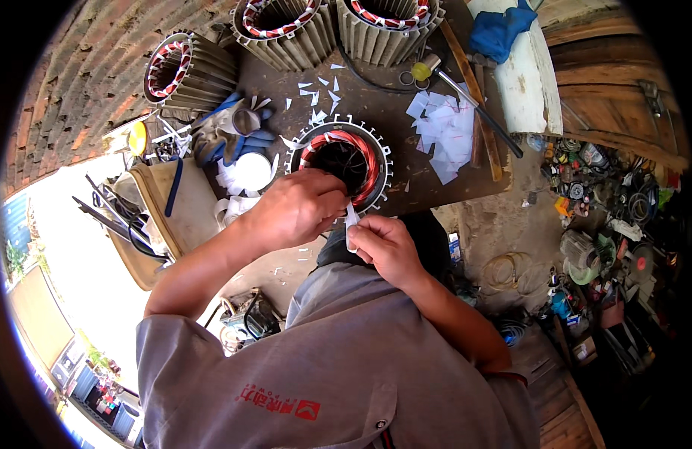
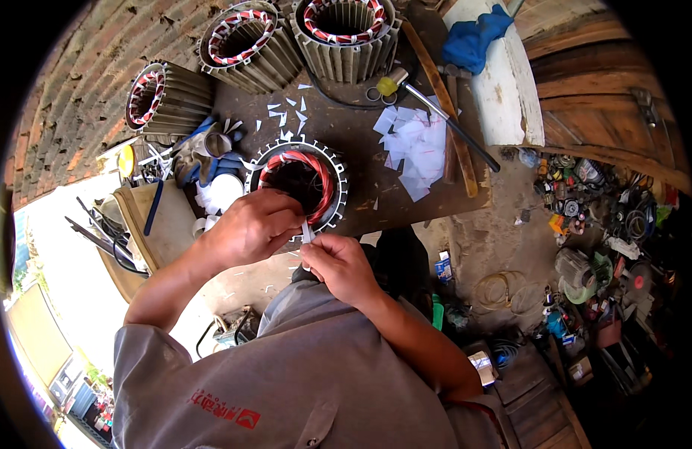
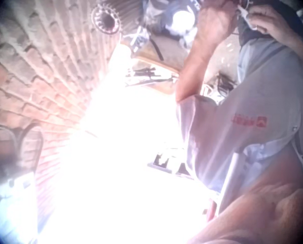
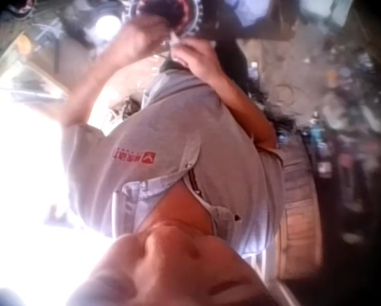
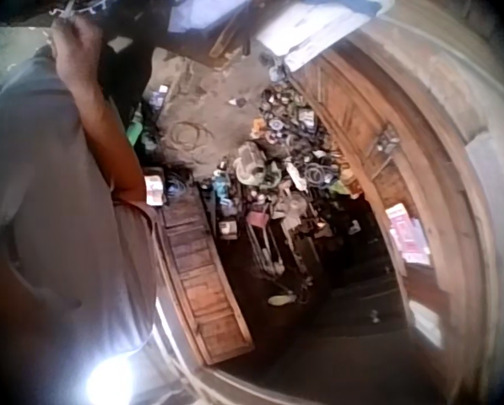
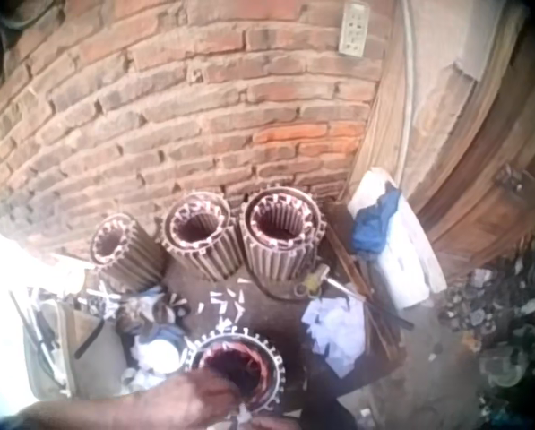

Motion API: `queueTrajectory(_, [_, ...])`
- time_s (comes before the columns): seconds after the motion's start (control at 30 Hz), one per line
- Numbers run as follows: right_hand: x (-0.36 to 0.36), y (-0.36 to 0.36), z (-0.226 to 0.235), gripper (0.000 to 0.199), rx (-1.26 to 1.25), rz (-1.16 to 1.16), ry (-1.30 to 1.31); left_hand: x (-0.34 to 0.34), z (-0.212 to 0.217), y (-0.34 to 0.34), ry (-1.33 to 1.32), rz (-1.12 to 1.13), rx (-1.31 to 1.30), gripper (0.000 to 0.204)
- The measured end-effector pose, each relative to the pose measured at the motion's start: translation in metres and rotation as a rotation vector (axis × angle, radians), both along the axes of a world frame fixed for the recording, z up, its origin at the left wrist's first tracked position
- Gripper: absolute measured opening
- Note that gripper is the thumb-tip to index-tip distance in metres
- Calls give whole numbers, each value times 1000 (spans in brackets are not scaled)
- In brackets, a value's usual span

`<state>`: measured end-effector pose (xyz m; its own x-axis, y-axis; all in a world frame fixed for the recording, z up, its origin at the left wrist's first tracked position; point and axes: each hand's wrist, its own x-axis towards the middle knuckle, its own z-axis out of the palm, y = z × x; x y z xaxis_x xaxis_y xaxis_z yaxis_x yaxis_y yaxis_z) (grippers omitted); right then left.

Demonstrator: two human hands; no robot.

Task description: The person inserts white insulating strips into the slots of a motor stator core, tucking them in by hand. They then use a hammer and a metal tool to tap the strips flush with the stator surface. The person repeats this process for multiple slots around the stator.

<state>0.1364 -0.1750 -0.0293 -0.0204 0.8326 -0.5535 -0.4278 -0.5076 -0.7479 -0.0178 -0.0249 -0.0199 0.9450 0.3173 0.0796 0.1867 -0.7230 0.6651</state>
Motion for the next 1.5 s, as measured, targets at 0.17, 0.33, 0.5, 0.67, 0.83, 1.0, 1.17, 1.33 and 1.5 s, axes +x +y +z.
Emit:
queueTrajectory(0.17, [-6,-7,6,29,73,37,-199,-2,-1,0,32,-31,-45,13])
queueTrajectory(0.33, [-12,-15,-3,30,9,53,-100,1,1,-3,-28,0,-35,12])
queueTrajectory(0.5, [-25,-23,-29,23,229,26,-470,1,1,-10,-19,-20,46,16])
queueTrajectory(0.67, [-7,-37,-19,21,465,-133,-982,1,3,-12,9,-72,124,18])
queueTrajectory(0.83, [6,-21,-62,21,505,-41,-1193,7,3,-8,-8,-83,57,15])
queueTrajectory(1.0, [29,-16,-18,28,-75,3,205,7,4,-5,0,-75,11,15])
queueTrajectory(1.17, [50,-11,8,37,-109,-357,842,9,6,-5,44,-91,-28,16])
queueTrajectory(1.33, [141,-16,50,32,340,-598,707,10,6,4,37,-102,-49,14])
queueTrajectory(1.5, [129,8,24,26,358,-883,-22,9,3,-9,37,-31,-47,15])
